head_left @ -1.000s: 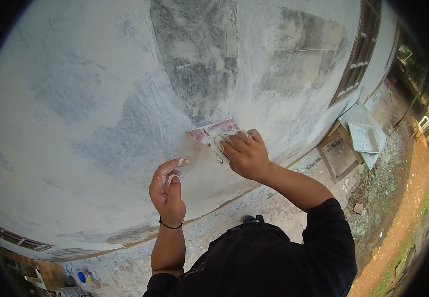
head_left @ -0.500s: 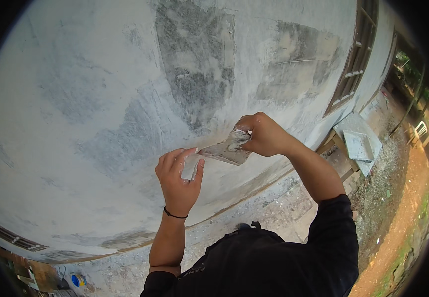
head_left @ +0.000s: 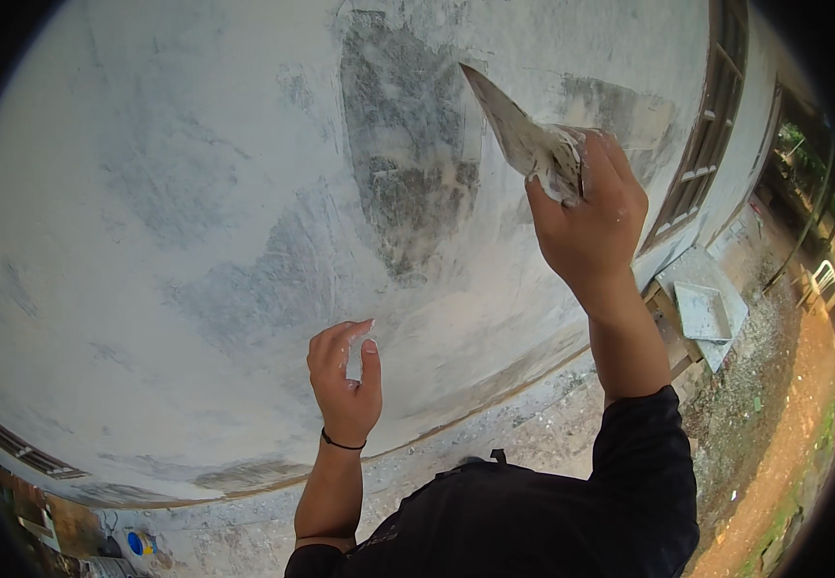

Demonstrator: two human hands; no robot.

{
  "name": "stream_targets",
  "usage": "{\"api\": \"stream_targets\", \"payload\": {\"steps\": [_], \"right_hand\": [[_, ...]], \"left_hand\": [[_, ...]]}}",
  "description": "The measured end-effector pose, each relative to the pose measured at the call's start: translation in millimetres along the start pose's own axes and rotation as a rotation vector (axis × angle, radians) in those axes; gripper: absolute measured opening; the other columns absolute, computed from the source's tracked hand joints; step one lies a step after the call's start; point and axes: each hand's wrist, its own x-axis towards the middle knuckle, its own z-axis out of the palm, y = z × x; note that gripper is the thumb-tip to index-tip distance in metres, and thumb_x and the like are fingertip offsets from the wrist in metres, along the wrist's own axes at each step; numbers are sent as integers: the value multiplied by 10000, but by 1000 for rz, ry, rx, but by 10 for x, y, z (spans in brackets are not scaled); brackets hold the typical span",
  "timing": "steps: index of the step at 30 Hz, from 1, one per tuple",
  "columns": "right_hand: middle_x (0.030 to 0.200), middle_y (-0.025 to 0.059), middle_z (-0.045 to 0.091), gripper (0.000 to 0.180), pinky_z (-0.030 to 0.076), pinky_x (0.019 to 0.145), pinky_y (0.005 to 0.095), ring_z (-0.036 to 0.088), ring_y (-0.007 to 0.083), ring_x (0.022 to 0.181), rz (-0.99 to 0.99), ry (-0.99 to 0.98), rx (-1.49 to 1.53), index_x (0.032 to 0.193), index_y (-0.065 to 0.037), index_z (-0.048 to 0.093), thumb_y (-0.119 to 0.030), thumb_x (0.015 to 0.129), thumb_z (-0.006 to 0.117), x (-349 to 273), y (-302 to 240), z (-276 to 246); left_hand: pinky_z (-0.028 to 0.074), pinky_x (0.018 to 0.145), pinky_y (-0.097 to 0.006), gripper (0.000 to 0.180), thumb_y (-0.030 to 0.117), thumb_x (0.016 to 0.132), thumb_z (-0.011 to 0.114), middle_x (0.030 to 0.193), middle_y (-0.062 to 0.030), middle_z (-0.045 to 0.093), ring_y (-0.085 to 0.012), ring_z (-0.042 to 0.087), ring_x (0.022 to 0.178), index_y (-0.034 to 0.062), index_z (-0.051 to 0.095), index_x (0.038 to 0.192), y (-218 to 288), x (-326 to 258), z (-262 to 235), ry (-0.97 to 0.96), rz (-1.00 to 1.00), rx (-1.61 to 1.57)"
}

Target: The person applies plaster to an exterior wall using a putty knife, smoothing the plaster onto the wall surface.

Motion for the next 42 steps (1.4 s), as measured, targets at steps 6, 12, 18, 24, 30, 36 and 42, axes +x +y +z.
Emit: {"api": "stream_targets", "payload": {"steps": [6,12,18,24,30,36,42], "right_hand": [[855,146,540,382,430,599,361,523,303,728,-442,368,-178,937,25,592,-39,566,652,-137,-46,933],[892,174,522,365,437,654,366,526,324,770,-198,368,-125,927,36,587,-26,571,633,-296,-90,1332],[916,220,518,322,477,690,362,536,357,795,-233,197,-268,942,87,566,15,629,580,-377,-111,1274],[932,239,567,302,507,679,333,574,331,834,-340,92,-621,927,104,593,-62,680,551,-411,-177,1274],[922,251,588,269,507,718,331,586,300,820,-466,-29,-863,874,97,626,-75,680,556,-430,-160,1281],[916,241,614,247,517,758,376,603,298,842,-494,-53,-1000,802,73,657,-106,640,603,-456,-15,1275],[845,199,607,249,510,708,369,582,278,760,-540,-54,-1113,770,63,661,-114,606,600,-528,231,1175]], "left_hand": [[391,814,-333,191,38,783,559,941,-98,592,-260,525,910,52,633,958,65,-11,60,-51,20,-66],[371,842,-344,387,-46,637,469,969,-114,581,-279,515,925,48,625,979,-136,-147,-62,-104,11,-45],[382,848,-340,463,-59,581,416,965,-126,573,-289,512,929,34,621,985,-342,-243,-246,-142,-29,-105],[394,850,-342,473,-81,568,405,958,-132,566,-291,511,930,27,629,971,-453,-262,-278,-234,-4,-164],[396,850,-335,479,-95,557,406,956,-126,564,-290,508,938,22,636,960,-439,-263,-179,-356,9,-248],[389,852,-334,486,-94,542,406,955,-110,570,-281,507,942,19,637,954,-353,-243,-81,-457,84,-285],[379,859,-334,485,-91,536,407,957,-103,577,-275,507,943,17,638,948,-262,-254,-48,-493,125,-284]]}}
